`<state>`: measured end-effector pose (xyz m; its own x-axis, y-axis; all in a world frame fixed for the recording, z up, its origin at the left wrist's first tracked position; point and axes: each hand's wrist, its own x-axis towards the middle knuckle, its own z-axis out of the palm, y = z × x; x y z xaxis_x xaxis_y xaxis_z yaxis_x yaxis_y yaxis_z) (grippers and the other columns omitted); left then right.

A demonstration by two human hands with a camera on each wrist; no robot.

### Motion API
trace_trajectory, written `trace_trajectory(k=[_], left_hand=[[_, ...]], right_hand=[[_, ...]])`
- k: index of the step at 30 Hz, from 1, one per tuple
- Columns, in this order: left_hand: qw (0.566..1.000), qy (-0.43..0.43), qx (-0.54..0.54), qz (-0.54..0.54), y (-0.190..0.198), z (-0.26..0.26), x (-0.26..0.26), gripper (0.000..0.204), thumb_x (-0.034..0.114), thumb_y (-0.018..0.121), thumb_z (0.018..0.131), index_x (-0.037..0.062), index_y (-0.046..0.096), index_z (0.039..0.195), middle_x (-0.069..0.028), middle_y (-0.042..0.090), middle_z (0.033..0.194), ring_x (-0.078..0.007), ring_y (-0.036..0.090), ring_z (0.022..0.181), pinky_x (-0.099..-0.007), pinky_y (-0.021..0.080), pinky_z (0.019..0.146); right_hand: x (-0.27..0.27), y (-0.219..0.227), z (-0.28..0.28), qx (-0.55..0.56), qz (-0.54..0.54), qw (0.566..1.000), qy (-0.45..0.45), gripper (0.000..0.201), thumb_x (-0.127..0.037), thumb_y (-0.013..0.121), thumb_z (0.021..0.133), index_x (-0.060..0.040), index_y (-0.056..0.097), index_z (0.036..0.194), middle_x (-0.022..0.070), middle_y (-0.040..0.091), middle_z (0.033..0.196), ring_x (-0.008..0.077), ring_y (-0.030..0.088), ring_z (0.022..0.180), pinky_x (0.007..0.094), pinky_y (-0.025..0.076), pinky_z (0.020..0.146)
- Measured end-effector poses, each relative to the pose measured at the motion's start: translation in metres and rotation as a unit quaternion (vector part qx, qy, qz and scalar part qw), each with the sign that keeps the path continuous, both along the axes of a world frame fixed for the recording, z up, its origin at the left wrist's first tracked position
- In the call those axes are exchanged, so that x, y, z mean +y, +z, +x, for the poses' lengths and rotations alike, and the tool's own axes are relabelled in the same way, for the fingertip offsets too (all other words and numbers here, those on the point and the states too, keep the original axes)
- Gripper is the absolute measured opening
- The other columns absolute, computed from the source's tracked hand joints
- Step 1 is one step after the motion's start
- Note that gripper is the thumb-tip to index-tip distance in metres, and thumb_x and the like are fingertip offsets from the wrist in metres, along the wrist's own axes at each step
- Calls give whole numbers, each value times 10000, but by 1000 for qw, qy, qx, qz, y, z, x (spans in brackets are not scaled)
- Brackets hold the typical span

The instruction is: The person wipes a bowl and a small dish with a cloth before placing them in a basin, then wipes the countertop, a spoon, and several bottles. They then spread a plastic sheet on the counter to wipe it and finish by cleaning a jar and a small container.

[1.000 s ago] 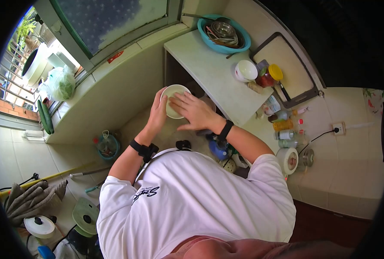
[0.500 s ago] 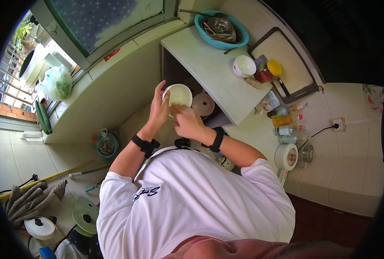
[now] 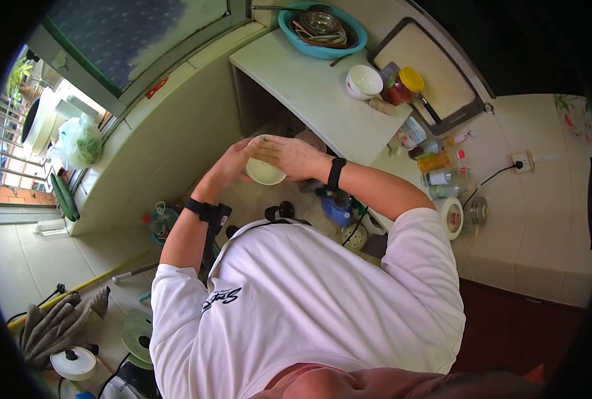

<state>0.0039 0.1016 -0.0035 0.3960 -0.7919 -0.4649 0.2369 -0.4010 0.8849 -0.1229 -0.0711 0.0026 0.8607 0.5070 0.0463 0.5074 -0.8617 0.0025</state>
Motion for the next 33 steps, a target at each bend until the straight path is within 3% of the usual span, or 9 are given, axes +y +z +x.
trace_trajectory(k=[4,11,13,16,19,20,22,26,33], left_hand=[[1000,8,-16,-14,-7,2,-8,594,480,435,1022,35,461,1415,-170,628,1210,-277,652,1041,-393,609,640],[990,8,-144,13,-15,3,-37,532,447,452,1020,89,478,1414,-182,670,1127,-281,676,1006,-376,584,670],[922,-12,-386,-26,-24,8,-47,438,369,492,1014,102,508,1361,-236,665,1102,-376,660,1025,-424,547,781],[878,20,-473,-67,10,26,-69,345,272,527,1002,95,521,1297,-280,639,1114,-456,604,1065,-465,491,892],[870,114,-470,-92,35,76,-113,352,204,502,995,38,475,1304,-277,612,1201,-452,618,1065,-464,475,930],[902,169,-384,-100,20,110,-135,387,204,501,978,4,480,1310,-232,615,1221,-369,658,1014,-454,536,859],[956,193,-177,-133,96,100,-171,414,206,517,953,-2,501,1311,-179,622,1197,-292,676,966,-412,590,746],[957,191,-180,-121,122,144,-262,425,265,553,933,28,552,1286,-103,634,1125,-223,661,928,-351,593,711],[953,118,-262,-100,35,238,-431,260,186,592,863,-39,675,965,-128,649,789,-189,601,577,-327,545,473]], right_hand=[[4,0,-12,-66,-137,987,-51,800,-408,722,768,15,470,1398,143,460,1462,216,338,1427,408,209,1212],[23,-26,-39,-53,180,960,-208,411,-286,740,778,-14,670,1077,115,671,1087,270,617,1097,499,375,1105],[20,-21,-44,2,306,921,-242,295,-226,729,788,-70,700,1036,110,692,964,278,655,1008,482,418,1061],[7,-1,-62,-45,456,836,-302,179,-146,678,876,-81,711,1039,109,703,952,231,680,840,371,531,833],[-27,-5,-87,-60,585,735,-338,171,-135,615,964,-43,692,1086,75,709,945,116,649,776,274,535,685],[-37,-4,-98,-20,626,673,-394,181,-133,607,969,-33,682,1099,64,704,939,106,640,782,267,532,689],[-58,-12,-115,-10,679,585,-444,209,-133,592,980,-13,657,1138,40,686,924,88,616,780,237,512,694],[-81,-36,-147,-136,596,637,-469,200,-165,610,967,-42,679,1109,42,700,871,71,581,665,232,469,592],[-73,-37,-157,-226,611,474,-592,203,-157,644,952,-27,686,1102,-4,698,866,29,506,654,196,390,546]])
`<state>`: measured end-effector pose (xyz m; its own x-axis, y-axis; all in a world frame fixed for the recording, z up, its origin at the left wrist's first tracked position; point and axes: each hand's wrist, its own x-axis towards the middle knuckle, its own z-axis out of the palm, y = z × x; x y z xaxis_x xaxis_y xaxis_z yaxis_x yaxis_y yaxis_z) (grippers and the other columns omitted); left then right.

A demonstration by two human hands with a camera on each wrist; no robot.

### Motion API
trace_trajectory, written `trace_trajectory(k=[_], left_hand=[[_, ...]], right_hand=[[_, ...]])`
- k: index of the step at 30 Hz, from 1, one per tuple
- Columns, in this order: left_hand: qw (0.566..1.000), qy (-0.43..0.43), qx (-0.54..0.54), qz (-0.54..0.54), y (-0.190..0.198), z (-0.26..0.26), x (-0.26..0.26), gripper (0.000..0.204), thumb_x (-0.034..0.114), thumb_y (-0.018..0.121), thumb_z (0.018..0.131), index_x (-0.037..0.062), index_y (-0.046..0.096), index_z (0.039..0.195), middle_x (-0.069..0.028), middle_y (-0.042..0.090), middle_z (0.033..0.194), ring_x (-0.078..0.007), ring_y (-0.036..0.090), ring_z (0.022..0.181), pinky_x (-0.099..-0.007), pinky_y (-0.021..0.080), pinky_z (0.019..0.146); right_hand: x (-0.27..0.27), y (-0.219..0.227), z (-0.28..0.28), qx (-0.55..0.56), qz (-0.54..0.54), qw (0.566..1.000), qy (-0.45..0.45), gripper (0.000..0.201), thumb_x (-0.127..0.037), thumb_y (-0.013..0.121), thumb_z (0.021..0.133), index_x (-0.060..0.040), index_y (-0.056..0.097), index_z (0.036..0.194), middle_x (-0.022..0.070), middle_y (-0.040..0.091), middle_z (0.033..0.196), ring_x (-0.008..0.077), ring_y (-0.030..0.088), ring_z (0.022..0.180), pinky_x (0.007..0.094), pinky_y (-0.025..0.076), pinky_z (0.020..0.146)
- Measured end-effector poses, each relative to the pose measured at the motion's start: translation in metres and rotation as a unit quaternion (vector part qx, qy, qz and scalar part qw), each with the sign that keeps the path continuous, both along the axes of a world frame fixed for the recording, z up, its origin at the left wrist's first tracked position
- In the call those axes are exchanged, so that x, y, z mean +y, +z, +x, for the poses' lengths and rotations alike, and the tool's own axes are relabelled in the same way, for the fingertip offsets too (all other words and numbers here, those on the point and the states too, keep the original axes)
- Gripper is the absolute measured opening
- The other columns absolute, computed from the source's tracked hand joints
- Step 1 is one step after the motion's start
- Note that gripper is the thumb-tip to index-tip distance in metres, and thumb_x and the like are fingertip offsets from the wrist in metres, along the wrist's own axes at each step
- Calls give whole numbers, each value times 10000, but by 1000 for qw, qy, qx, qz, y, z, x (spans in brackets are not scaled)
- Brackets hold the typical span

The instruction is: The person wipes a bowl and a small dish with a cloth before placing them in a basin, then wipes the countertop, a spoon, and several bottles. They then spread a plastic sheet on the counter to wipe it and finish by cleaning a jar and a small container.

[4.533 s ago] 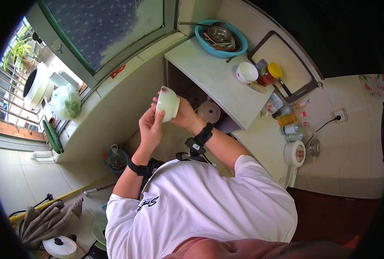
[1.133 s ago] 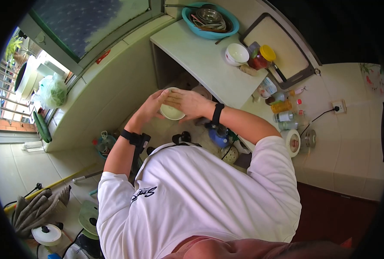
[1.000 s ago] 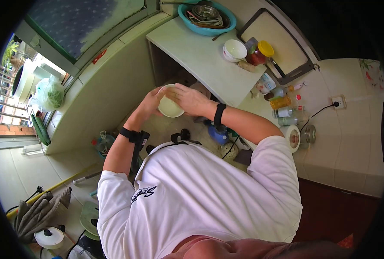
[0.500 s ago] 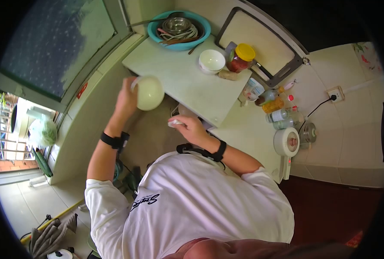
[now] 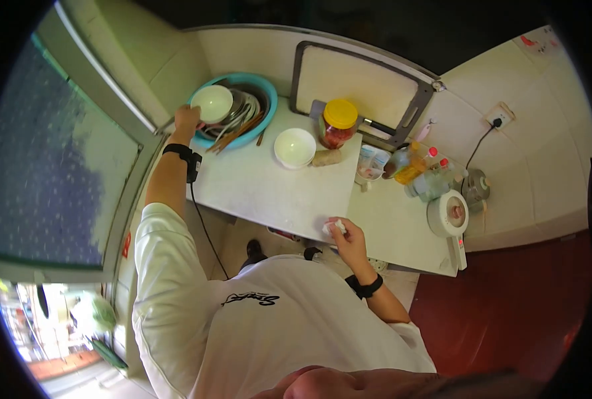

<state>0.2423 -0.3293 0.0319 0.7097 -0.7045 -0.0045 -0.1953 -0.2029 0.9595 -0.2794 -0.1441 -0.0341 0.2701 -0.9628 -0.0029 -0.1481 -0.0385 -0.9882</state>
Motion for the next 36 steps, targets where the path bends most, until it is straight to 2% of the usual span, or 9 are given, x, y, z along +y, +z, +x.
trace_trajectory(k=[4,6,12,14,19,23,24,27,36], left_hand=[[996,-37,30,71,-16,23,-50,252,125,580,811,-77,656,940,-162,643,740,-227,625,551,-343,532,437],[994,-54,19,96,-22,34,-67,257,111,573,799,-91,651,937,-178,641,719,-243,636,544,-349,532,437],[963,-156,-163,144,-37,53,-78,360,257,676,819,-48,676,1012,-212,690,808,-295,702,693,-378,576,580],[830,-122,-530,125,-43,55,-83,411,343,711,840,12,686,1083,-200,707,1004,-341,692,923,-414,563,785],[842,-344,-414,-40,77,-90,-5,374,318,644,910,79,651,1198,-162,651,1207,-350,622,1095,-433,507,916],[683,-544,-473,-118,4,-174,41,369,296,694,860,103,671,1174,-117,702,1054,-301,631,1064,-424,458,1003],[684,-543,-473,-119,-15,-183,43,369,296,694,860,103,671,1174,-117,702,1054,-301,631,1064,-424,458,1003],[594,-540,-593,65,-31,-209,39,200,238,649,890,134,731,1041,-69,709,1035,-241,634,1041,-571,286,1125],[711,-464,-528,2,-10,-218,50,161,182,628,901,79,688,1009,-102,703,997,-284,634,1022,-509,344,1105]], right_hand=[[20,15,17,28,29,995,-92,206,-132,610,977,12,658,1115,36,697,958,66,586,791,211,478,695],[24,12,31,2,5,991,-136,222,-176,642,963,-12,684,1107,12,709,908,33,565,717,190,421,576],[32,17,64,8,18,985,-171,223,-139,607,982,24,650,1129,66,710,981,101,628,838,238,510,744],[32,16,70,2,-4,980,-199,219,-160,640,961,-10,681,1114,30,719,932,43,594,749,193,444,597],[28,16,67,6,6,977,-215,217,-153,636,965,1,673,1114,48,717,955,78,620,820,218,484,683],[20,15,57,17,-7,982,-189,221,-150,631,970,13,664,1116,64,716,982,107,644,883,241,512,769],[19,20,55,17,-9,982,-188,221,-150,631,970,13,664,1116,64,716,982,107,644,883,241,512,769],[18,30,40,32,-3,983,-181,220,-152,636,967,11,668,1112,59,717,979,104,642,881,249,510,773],[8,3,-21,2,8,993,-117,218,-151,633,968,16,666,1104,26,697,932,86,627,836,218,489,733]])
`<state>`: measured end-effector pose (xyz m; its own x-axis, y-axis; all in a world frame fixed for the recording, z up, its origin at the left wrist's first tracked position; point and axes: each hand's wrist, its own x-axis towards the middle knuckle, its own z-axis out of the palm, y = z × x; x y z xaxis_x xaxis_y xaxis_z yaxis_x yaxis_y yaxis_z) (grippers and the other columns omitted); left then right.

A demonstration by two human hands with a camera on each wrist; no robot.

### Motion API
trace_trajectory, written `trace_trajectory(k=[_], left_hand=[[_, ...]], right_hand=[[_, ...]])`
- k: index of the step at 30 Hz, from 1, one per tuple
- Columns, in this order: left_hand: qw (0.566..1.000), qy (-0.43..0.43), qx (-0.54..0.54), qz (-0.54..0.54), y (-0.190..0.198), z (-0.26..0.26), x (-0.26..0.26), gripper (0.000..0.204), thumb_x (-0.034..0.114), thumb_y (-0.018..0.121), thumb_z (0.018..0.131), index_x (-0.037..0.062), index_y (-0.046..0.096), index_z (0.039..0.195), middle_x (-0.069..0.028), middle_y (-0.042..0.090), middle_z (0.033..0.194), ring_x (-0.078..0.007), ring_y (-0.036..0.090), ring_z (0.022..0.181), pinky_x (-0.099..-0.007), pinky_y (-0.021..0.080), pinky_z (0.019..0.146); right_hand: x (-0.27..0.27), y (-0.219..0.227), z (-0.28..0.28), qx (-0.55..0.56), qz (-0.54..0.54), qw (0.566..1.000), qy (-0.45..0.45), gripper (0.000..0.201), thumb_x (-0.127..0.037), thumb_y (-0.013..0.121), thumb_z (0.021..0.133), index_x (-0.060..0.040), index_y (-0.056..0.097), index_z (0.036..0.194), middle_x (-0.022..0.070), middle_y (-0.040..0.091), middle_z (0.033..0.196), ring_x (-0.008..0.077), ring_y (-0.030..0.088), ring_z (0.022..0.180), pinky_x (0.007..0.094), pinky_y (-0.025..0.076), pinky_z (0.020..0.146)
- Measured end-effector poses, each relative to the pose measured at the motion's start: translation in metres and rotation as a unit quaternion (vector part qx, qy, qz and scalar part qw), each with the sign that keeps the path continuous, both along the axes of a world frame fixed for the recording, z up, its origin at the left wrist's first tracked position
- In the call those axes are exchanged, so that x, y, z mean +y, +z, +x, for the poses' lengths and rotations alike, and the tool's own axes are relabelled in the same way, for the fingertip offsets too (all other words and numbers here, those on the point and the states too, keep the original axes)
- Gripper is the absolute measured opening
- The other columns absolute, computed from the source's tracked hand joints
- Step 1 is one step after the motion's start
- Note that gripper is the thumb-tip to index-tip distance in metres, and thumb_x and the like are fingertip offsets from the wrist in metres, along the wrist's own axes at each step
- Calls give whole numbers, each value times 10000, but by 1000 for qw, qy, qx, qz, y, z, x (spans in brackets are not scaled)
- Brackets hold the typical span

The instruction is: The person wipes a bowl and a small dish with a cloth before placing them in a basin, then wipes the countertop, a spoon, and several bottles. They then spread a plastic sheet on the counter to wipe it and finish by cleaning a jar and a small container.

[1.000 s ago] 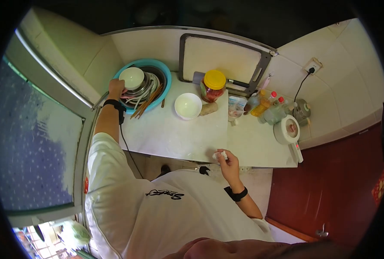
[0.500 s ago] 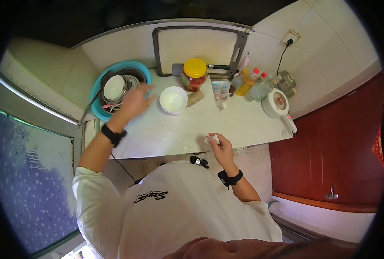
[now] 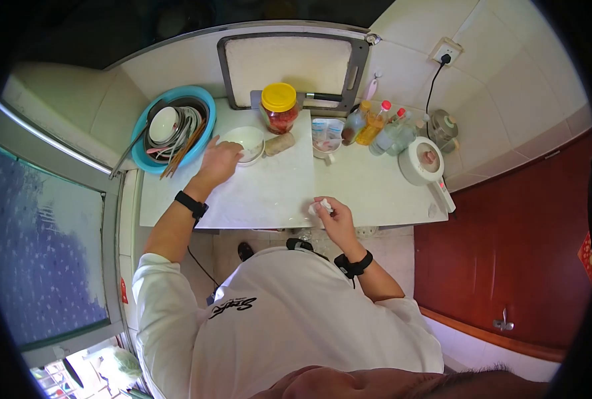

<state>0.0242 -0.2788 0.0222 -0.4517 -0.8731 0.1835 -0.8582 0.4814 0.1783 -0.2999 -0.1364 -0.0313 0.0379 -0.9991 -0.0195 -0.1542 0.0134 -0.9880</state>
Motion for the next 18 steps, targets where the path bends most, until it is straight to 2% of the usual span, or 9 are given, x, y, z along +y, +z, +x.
trace_trajectory(k=[3,6,8,9,11,13,14,16,18], left_hand=[[993,50,80,-68,14,-5,17,121,140,616,894,53,667,960,-114,693,952,-295,640,964,-519,373,1055],[978,80,128,-143,35,-15,67,94,115,619,886,49,659,940,-118,678,905,-311,641,915,-526,386,1039],[979,86,109,-150,46,-28,115,82,109,619,881,59,660,932,-107,675,904,-303,643,896,-529,391,1038],[979,83,93,-161,47,-35,138,73,103,619,875,69,660,924,-96,673,902,-295,646,876,-531,395,1037],[986,86,55,-135,37,-47,178,67,102,623,864,82,661,916,-79,674,912,-275,648,879,-538,387,1051],[990,88,18,-113,20,-56,213,64,102,628,853,95,662,907,-62,676,921,-256,650,883,-545,379,1064],[992,82,-7,-93,7,-59,228,81,107,635,842,98,668,915,-50,679,951,-238,645,931,-549,366,1081],[992,92,-31,-75,-6,-62,249,99,111,642,830,102,673,923,-39,683,981,-219,641,978,-553,354,1098],[988,127,-8,-88,-9,-62,271,258,171,680,821,96,653,1067,-78,645,1135,-245,572,1162,-573,322,1123]], right_hand=[[-17,-2,-6,-40,-5,999,27,200,-158,651,949,-3,692,1068,13,687,848,41,567,736,207,451,608],[-33,5,2,-97,0,992,84,202,-160,636,963,0,683,1078,23,683,910,64,597,773,240,509,687],[-38,20,20,-191,156,963,111,259,-240,594,993,-23,657,1121,46,665,1033,115,639,870,301,555,798],[-42,17,31,-189,163,960,124,259,-240,594,993,-23,657,1121,46,665,1033,115,639,870,301,555,798],[-45,11,55,-330,326,864,197,378,-363,560,1001,-62,587,1228,64,632,1140,168,653,978,359,579,829],[-37,16,79,-345,380,827,230,420,-392,553,997,-69,552,1266,70,625,1158,179,647,1011,369,578,828],[-32,19,90,-361,428,791,247,466,-422,546,993,-76,516,1303,76,618,1175,190,641,1044,379,577,827],[-20,7,105,-324,417,800,284,473,-330,557,978,-61,461,1355,93,613,1183,203,649,1025,402,575,843],[-8,-4,118,-282,408,814,302,417,-220,531,953,-22,506,1320,118,629,1155,209,645,1008,379,558,851]])
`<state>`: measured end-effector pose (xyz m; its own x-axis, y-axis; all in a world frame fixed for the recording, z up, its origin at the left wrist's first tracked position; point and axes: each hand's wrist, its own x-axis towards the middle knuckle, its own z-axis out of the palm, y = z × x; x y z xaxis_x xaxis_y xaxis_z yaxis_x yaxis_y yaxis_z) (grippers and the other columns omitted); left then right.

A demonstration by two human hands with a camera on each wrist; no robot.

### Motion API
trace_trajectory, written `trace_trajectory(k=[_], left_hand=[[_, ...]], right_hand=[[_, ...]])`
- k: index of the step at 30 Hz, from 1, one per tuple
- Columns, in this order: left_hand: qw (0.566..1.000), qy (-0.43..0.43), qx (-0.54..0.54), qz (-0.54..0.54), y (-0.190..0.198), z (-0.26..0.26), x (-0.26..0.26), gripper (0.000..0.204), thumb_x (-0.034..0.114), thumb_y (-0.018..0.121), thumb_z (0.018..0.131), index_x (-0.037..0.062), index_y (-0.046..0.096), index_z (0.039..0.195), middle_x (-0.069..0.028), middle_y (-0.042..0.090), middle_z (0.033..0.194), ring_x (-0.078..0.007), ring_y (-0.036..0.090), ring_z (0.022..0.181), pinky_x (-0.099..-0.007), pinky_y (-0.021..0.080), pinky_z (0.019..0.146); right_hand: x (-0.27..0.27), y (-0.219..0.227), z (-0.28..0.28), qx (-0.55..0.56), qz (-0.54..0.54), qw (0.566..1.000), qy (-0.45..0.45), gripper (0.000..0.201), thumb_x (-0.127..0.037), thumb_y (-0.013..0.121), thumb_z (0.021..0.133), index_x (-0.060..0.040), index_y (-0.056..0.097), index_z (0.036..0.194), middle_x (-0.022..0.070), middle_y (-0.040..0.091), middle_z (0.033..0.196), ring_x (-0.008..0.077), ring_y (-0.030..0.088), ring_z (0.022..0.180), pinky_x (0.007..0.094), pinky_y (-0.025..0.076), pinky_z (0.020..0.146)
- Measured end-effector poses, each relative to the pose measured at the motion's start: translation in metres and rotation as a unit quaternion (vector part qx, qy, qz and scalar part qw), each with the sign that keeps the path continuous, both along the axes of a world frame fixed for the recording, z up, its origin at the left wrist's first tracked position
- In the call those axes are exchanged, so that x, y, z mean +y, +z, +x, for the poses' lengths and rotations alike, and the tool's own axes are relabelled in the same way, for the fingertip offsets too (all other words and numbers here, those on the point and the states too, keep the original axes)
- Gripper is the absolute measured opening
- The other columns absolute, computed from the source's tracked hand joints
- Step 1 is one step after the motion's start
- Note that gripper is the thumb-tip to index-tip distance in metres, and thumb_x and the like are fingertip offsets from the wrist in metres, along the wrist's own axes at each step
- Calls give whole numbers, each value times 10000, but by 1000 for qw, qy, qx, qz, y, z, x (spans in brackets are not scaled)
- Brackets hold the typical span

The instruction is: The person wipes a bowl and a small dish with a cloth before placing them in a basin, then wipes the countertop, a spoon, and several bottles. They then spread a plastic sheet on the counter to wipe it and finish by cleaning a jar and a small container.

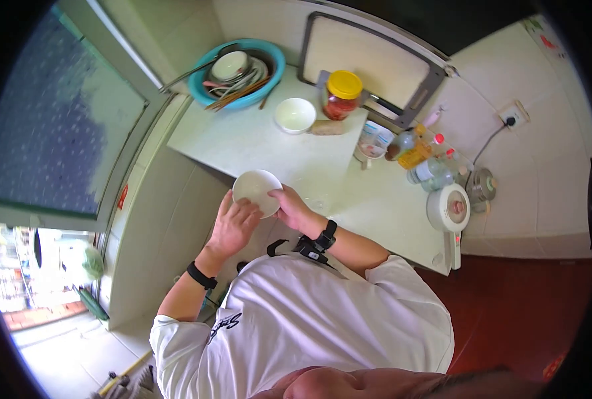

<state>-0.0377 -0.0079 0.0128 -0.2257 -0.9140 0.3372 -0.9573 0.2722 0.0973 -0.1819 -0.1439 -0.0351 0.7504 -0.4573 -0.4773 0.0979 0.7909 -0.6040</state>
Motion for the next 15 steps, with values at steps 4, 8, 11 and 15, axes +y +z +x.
trace_trajectory(k=[4,8,11,15], left_hand=[[864,262,430,-8,-1,18,36,618,232,695,876,72,445,1417,-187,427,1448,-353,408,1340,-440,300,1160],[560,270,766,164,0,48,63,485,150,545,933,-16,469,1382,-139,565,1315,-248,515,1235,-378,401,1062],[563,319,762,20,-37,66,87,462,65,434,887,-40,510,1330,-139,610,1220,-216,575,1101,-340,466,947],[495,343,792,-101,-53,82,113,440,58,404,879,-37,539,1288,-140,613,1164,-224,582,1056,-332,466,926]], right_hand=[[13,-7,30,42,-252,963,89,393,-164,542,938,35,572,1276,137,657,1161,201,632,1043,323,508,897],[32,17,75,49,-355,910,208,358,-218,567,963,25,608,1222,91,676,1092,159,628,979,306,506,855],[60,22,109,-8,-410,895,176,370,-320,585,983,23,641,1111,54,685,951,115,605,837,294,492,746],[132,-9,128,16,-414,909,47,367,-335,556,1007,-7,617,1161,41,664,1024,108,589,911,283,491,781]])
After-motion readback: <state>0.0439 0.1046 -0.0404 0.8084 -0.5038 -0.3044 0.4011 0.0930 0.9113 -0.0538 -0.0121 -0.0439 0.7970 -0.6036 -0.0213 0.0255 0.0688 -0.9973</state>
